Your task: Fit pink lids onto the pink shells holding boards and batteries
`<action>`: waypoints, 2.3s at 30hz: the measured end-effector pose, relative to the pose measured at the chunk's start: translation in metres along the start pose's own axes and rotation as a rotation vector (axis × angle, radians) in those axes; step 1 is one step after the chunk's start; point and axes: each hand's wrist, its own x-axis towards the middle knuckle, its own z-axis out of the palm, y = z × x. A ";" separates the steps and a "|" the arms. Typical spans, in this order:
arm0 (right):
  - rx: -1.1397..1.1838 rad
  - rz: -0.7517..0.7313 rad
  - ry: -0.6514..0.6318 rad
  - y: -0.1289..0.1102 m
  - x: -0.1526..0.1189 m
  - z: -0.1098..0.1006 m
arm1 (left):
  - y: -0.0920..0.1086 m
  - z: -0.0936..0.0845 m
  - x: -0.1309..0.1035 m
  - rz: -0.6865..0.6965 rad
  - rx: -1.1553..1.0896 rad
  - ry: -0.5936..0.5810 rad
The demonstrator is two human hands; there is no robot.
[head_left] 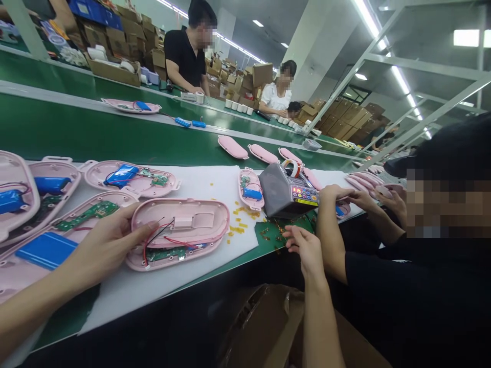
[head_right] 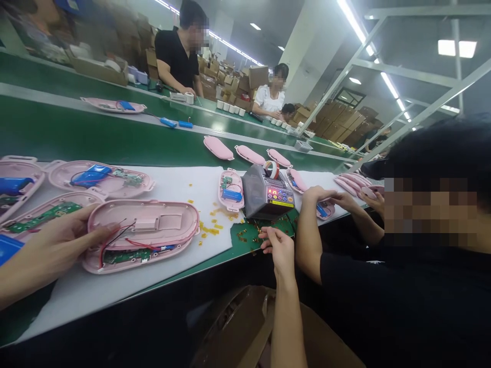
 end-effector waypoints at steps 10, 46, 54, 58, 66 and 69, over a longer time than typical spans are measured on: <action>-0.364 -0.231 -0.123 -0.009 -0.008 -0.003 | 0.003 0.002 0.001 0.005 -0.064 -0.038; -0.368 -0.172 -0.030 -0.001 -0.001 -0.002 | 0.003 -0.008 -0.002 -0.074 0.032 -0.079; 0.047 0.004 0.140 -0.011 0.015 -0.003 | -0.002 -0.003 0.000 -0.078 -0.013 -0.075; 0.184 0.126 0.124 -0.021 0.023 0.006 | 0.001 -0.007 -0.003 -0.122 -0.017 -0.106; 0.206 0.115 0.236 -0.030 0.018 0.012 | -0.004 -0.004 0.000 -0.034 -0.054 -0.048; 0.167 0.009 0.263 -0.033 -0.008 0.019 | -0.004 -0.006 -0.002 0.019 -0.118 -0.071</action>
